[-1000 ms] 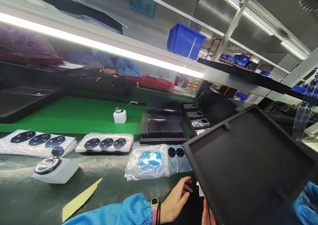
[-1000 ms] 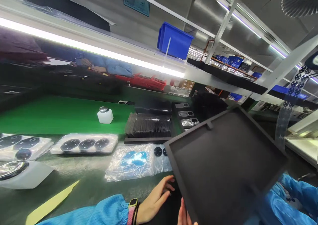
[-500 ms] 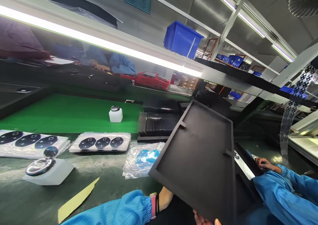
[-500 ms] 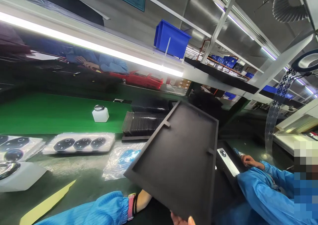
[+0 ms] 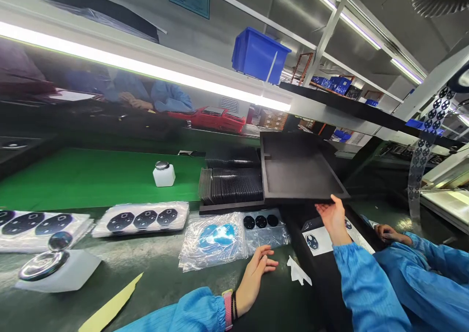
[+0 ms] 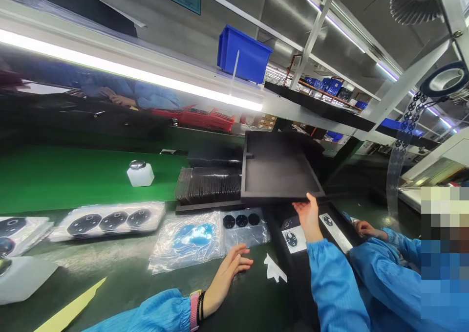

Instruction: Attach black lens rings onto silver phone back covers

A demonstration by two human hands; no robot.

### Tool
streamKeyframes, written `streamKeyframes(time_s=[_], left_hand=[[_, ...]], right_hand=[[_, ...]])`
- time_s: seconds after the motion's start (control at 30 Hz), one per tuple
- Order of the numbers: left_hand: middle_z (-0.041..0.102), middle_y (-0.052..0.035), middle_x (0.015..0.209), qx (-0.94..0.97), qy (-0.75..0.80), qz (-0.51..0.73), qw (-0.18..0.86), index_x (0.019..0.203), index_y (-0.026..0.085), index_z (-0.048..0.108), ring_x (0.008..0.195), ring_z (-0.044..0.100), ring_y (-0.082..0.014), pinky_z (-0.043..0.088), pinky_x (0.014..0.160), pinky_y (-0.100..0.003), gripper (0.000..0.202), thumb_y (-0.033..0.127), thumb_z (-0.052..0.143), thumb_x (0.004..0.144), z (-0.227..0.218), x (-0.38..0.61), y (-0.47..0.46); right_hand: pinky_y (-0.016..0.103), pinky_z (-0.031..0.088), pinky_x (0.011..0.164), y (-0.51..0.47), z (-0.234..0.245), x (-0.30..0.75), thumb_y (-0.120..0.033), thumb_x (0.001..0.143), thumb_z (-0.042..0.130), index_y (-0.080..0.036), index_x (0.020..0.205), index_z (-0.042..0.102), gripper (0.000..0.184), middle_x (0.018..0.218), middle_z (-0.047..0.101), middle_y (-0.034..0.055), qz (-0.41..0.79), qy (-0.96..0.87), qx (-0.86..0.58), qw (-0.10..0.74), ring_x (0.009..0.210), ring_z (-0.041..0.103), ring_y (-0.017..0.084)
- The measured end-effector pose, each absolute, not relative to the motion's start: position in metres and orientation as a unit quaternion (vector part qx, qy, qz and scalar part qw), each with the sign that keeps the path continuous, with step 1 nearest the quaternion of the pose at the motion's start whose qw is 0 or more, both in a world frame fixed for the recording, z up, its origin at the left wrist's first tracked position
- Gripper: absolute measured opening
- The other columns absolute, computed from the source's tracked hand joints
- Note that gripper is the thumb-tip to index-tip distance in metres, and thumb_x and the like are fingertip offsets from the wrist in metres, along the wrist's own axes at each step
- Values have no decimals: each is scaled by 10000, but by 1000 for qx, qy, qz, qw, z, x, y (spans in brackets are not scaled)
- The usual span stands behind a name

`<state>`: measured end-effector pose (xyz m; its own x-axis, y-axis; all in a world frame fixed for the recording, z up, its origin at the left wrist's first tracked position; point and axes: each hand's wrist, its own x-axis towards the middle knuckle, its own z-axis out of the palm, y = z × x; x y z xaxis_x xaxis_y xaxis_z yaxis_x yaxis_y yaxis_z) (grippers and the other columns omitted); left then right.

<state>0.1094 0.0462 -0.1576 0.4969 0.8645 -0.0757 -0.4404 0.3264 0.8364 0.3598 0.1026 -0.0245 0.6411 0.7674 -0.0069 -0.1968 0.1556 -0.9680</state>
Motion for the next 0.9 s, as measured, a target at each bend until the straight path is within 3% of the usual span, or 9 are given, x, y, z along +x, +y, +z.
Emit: streamKeyframes(time_s=[0.2, 0.33, 0.47, 0.9], left_hand=[[622, -122, 1040, 392, 271, 427, 769, 1060, 180, 611, 862, 668, -241, 523, 807, -382, 678, 743, 616, 682, -170, 117, 44], [617, -123, 1008, 395, 275, 443, 756, 1044, 181, 610, 813, 666, -240, 529, 749, -384, 722, 794, 576, 664, -187, 129, 43], [619, -122, 1011, 404, 268, 450, 750, 1059, 186, 597, 791, 664, -230, 527, 715, -367, 716, 791, 563, 679, -202, 137, 41], [630, -139, 1054, 418, 282, 435, 746, 1083, 179, 607, 837, 643, -239, 523, 762, -388, 679, 751, 567, 718, -186, 123, 34]], right_hand=[[255, 538, 497, 167, -17, 394, -405, 804, 610, -203, 796, 601, 202, 632, 590, -24, 343, -253, -555, 714, 547, 573, 136], [276, 544, 598, 188, -22, 406, -378, 910, 556, -160, 989, 606, 238, 878, 641, 18, 355, -257, -554, 708, 685, 612, 124], [355, 560, 734, 194, -32, 415, -365, 921, 551, -175, 1128, 578, 282, 1091, 621, 64, 360, -251, -556, 706, 879, 627, 173], [425, 539, 829, 177, -42, 423, -352, 914, 565, -176, 1196, 549, 332, 1201, 584, 84, 301, -250, -607, 691, 1002, 608, 214]])
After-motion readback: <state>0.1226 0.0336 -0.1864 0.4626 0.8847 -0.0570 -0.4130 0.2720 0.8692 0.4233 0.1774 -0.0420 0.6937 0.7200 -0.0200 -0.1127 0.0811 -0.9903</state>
